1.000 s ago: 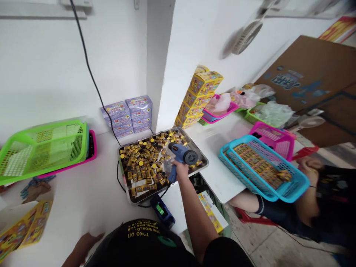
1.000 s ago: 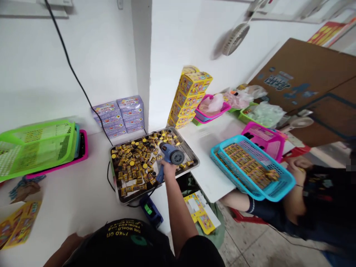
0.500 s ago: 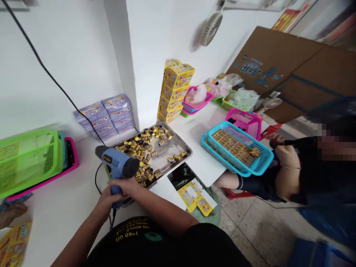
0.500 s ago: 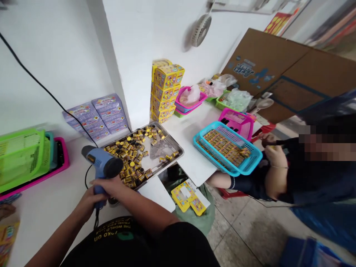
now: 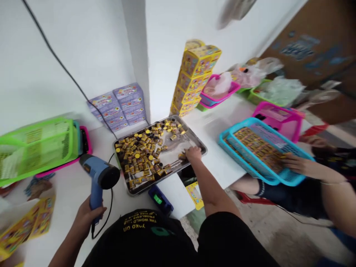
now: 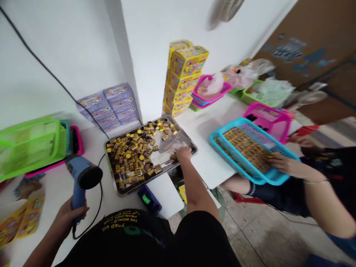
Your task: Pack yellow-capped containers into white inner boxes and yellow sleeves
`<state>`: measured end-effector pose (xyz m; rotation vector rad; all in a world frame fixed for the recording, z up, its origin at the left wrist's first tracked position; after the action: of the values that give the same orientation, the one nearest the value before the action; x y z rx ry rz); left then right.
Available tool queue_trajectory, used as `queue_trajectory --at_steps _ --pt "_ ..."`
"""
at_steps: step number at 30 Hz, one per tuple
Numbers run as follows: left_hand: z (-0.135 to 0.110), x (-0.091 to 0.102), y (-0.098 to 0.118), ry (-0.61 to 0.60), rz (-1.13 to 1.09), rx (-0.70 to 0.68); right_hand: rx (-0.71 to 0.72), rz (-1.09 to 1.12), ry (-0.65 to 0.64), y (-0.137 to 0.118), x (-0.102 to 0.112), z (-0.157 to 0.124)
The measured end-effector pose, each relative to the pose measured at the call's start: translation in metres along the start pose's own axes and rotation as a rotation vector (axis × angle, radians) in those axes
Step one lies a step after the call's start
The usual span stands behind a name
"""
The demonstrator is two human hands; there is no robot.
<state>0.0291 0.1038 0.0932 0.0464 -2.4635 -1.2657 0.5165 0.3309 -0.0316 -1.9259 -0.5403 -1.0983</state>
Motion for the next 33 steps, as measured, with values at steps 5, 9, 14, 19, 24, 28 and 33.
queue_trajectory --at_steps 5,9,14,19,24,28,33 --pt "-0.013 -0.002 0.004 -0.021 -0.063 0.03 -0.024 -0.155 0.03 0.005 -0.018 0.003" --pt "-0.025 0.003 0.002 -0.026 -0.116 0.02 -0.031 -0.237 -0.038 -0.01 -0.034 -0.005" --pt "-0.03 0.02 -0.012 0.026 -0.126 0.03 0.032 -0.302 -0.2 -0.045 -0.078 -0.054" --pt "-0.031 0.034 -0.027 0.056 -0.15 0.054 0.099 -0.317 -0.223 -0.073 -0.106 -0.096" --pt "-0.034 0.035 -0.035 0.053 -0.177 0.052 0.268 -0.315 -0.159 -0.099 -0.113 -0.121" --pt "-0.032 0.035 -0.036 0.044 -0.171 0.058 0.541 -0.276 -0.174 -0.131 -0.129 -0.156" --pt "-0.032 0.037 -0.034 0.064 -0.158 0.031 0.775 -0.235 -0.248 -0.157 -0.134 -0.161"
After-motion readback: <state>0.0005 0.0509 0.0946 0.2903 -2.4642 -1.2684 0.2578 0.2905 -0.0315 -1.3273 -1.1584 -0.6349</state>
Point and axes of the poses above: each hand's wrist, its own z-axis towards the middle knuckle, its own x-axis out of the back of the hand, y = z × x, the point moved 2 cm from there along z, towards the middle knuckle, and after that the axes turned 4 degrees about -z, right-handed, at the moved point
